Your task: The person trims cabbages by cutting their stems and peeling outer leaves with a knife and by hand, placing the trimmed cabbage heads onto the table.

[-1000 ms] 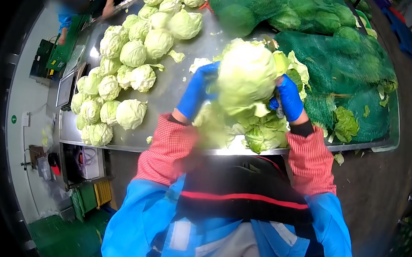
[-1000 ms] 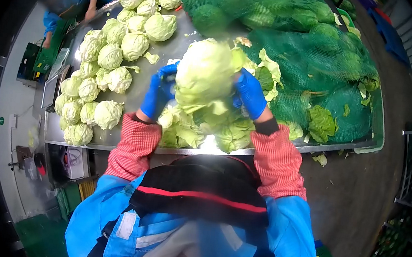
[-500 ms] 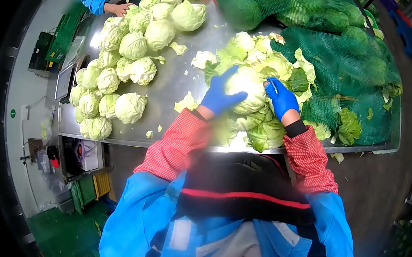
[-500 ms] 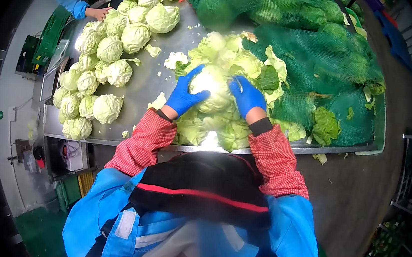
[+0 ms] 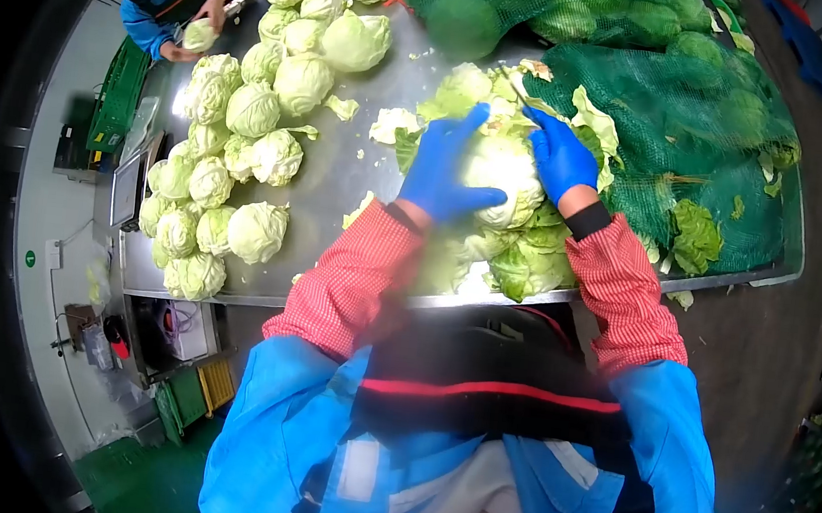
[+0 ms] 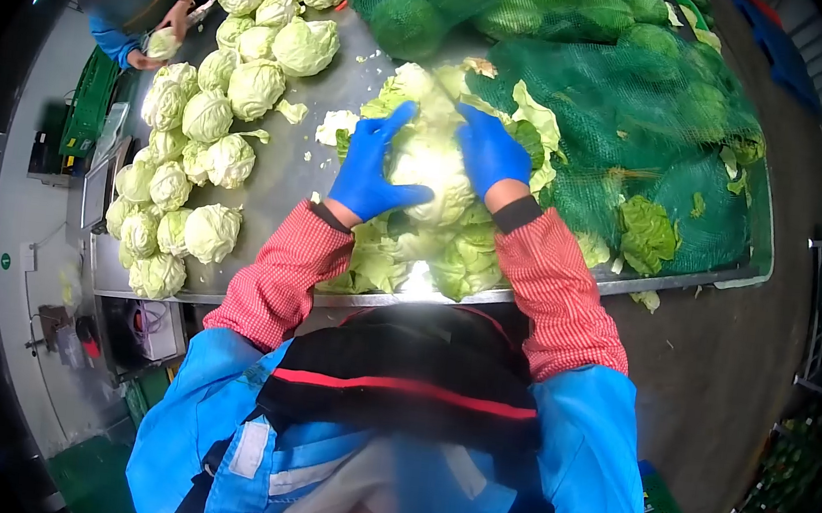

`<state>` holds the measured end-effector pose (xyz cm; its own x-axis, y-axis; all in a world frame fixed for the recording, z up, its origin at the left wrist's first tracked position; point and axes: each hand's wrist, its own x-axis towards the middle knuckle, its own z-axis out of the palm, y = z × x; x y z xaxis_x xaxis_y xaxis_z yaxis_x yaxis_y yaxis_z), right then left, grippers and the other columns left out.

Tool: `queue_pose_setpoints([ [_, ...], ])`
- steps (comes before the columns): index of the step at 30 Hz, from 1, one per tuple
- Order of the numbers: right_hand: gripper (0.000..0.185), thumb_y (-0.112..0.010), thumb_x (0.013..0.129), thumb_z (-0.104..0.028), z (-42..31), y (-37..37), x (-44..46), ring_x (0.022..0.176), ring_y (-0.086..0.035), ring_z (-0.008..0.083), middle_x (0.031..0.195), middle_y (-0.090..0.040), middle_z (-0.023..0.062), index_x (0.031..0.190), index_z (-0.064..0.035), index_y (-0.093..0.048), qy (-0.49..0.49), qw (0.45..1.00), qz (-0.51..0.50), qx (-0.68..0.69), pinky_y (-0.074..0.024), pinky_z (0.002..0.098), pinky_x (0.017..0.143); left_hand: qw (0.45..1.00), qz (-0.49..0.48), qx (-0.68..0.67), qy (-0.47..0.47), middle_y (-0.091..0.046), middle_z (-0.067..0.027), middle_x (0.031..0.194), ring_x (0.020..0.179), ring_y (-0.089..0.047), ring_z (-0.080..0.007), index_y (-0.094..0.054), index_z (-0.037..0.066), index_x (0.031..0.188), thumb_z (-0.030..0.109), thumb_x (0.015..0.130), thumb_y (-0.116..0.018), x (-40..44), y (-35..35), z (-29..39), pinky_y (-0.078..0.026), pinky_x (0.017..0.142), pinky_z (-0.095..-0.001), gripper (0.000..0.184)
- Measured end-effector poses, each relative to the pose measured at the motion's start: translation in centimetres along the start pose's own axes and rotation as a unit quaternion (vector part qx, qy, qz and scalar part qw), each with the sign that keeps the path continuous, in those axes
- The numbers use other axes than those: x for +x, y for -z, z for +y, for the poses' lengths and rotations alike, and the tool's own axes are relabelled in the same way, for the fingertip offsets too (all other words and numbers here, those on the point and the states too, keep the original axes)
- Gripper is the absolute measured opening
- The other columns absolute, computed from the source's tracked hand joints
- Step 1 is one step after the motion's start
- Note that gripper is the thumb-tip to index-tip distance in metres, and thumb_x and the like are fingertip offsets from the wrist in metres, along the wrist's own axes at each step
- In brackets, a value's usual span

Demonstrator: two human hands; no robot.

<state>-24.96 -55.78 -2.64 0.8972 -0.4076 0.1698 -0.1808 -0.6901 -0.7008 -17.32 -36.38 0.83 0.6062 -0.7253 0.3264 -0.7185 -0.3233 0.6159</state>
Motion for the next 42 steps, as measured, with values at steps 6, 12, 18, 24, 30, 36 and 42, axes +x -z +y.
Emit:
queue_pose_setpoints([
  [6,0.028,-0.048,0.092,-0.028,-0.6,3.5,-6.8,0.08,-0.063,0.0362,0.106,-0.063,0.0131,0.115,-0.0152,-0.058,-0.041,0.996,-0.016,-0.075,-0.0509,0.0446,0.069,0.977,-0.1,-0.173,0.07,-0.05,-0.0149,0.122,0.114,-0.048,-0.0243,-0.045,0.003,0.127,0.034,0.061,-0.084,-0.2,-2.3,-0.6,-0.04,0.097,-0.0354,0.083],
  [12,0.023,-0.054,0.09,-0.023,-1.5,2.6,-11.7,0.07,-0.062,0.0336,0.094,-0.064,0.0118,0.11,-0.0128,-0.06,-0.045,0.989,0.0,-0.142,-0.05,0.0417,0.06,0.993,-0.009,-0.031,0.115,-0.051,-0.0166,0.109,0.101,-0.054,-0.0293,-0.049,0.003,0.12,0.038,0.061,-0.083,0.5,-4.4,1.2,-0.046,0.088,-0.0364,0.076],
  [18,0.01,-0.053,0.086,-0.02,0.9,0.7,-9.9,0.062,-0.063,0.0332,0.076,-0.061,0.0123,0.09,-0.0121,-0.057,-0.083,0.973,0.022,-0.212,-0.051,0.0434,0.054,0.99,-0.002,0.013,0.144,-0.049,-0.0189,0.11,0.1,-0.054,-0.0322,-0.05,0.001,0.119,0.041,0.06,-0.083,0.8,-5.6,2.3,-0.046,0.087,-0.0379,0.078],
  [24,0.021,-0.048,0.089,-0.027,2.3,3.3,-6.2,0.074,-0.064,0.0376,0.082,-0.065,0.017,0.083,-0.0095,-0.059,-0.138,0.979,-0.029,-0.146,-0.0513,0.0472,0.064,0.993,0.014,0.002,0.114,-0.046,-0.0186,0.111,0.102,-0.051,-0.0321,-0.047,0.001,0.123,0.04,0.058,-0.083,-1.1,-5.8,3.0,-0.044,0.089,-0.0397,0.084],
  [30,0.036,-0.061,0.082,-0.043,-2.2,3.8,-5.8,0.079,-0.062,0.0392,0.091,-0.064,0.0178,0.099,-0.0114,-0.056,-0.099,0.991,-0.009,-0.09,-0.0496,0.0461,0.068,0.976,0.014,-0.182,0.123,-0.043,-0.0157,0.121,0.111,-0.047,-0.028,-0.04,0.002,0.131,0.035,0.057,-0.084,-2.6,-5.3,1.0,-0.041,0.095,-0.0382,0.092],
  [36,0.024,-0.059,0.083,-0.031,1.4,0.2,-1.3,0.084,-0.062,0.0389,0.094,-0.065,0.0169,0.095,-0.011,-0.059,-0.11,0.982,-0.061,-0.139,-0.0491,0.0468,0.071,0.974,0.006,-0.216,0.072,-0.043,-0.0142,0.129,0.122,-0.042,-0.0276,-0.034,0.005,0.137,0.031,0.058,-0.085,-6.0,-5.5,-1.0,-0.035,0.104,-0.0371,0.097],
  [42,0.06,-0.062,0.078,-0.056,0.8,0.5,-1.9,0.098,-0.061,0.0381,0.105,-0.063,0.0231,0.111,-0.0058,-0.057,-0.203,0.972,-0.113,-0.016,-0.0481,0.0422,0.084,0.906,0.039,-0.402,0.124,-0.038,-0.015,0.135,0.124,-0.039,-0.0261,-0.029,0.004,0.139,0.02,0.064,-0.081,-6.4,-5.7,-1.6,-0.035,0.103,-0.0382,0.092],
])
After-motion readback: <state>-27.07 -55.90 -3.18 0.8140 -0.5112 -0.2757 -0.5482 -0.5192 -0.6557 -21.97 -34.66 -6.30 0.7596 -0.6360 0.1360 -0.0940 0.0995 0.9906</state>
